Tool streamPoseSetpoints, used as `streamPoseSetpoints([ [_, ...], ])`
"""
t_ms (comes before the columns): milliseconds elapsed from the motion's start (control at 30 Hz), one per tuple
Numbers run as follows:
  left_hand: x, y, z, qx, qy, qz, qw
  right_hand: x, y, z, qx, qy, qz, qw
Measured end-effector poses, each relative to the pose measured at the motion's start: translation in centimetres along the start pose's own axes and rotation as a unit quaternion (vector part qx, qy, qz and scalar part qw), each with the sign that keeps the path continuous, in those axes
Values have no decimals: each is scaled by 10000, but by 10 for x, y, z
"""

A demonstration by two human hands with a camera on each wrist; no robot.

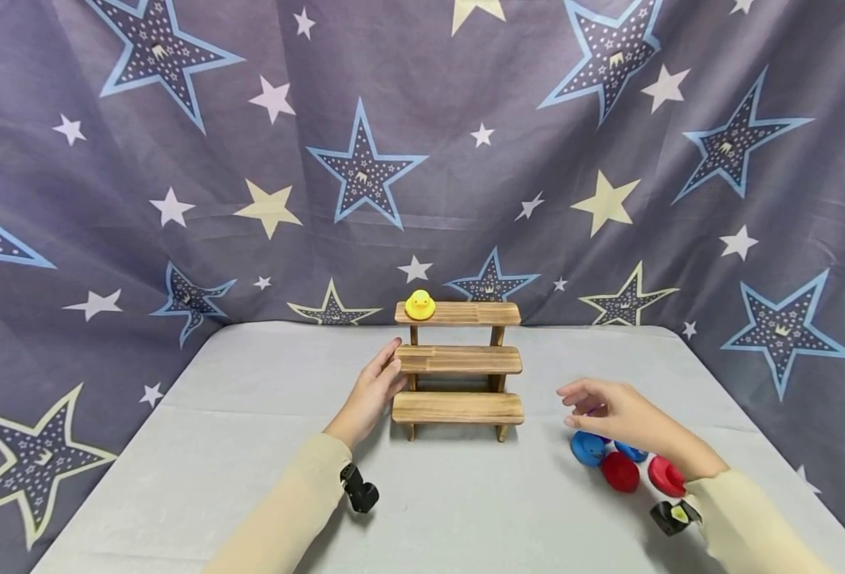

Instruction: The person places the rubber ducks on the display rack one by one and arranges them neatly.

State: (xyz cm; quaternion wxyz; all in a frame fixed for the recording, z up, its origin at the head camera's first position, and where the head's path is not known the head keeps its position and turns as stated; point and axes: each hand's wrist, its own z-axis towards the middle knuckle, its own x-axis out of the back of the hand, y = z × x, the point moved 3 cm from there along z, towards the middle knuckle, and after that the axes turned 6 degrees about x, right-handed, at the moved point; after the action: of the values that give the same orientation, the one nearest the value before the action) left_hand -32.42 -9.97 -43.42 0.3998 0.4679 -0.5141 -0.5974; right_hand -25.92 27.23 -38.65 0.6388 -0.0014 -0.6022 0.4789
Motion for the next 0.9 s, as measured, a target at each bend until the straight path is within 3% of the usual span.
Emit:
streamPoseSetpoints([
  [167,0,-1,1,10,1,14,10000,-3,9,-15,56,-109,-225,9997],
  [433,1,-1,1,-6,19,42,10000,-6,18,-32,-286,-164,-343,9989],
  [900,1,-2,1,-5,21,22,10000,-15,28,-38,-551,-214,-695,9958],
])
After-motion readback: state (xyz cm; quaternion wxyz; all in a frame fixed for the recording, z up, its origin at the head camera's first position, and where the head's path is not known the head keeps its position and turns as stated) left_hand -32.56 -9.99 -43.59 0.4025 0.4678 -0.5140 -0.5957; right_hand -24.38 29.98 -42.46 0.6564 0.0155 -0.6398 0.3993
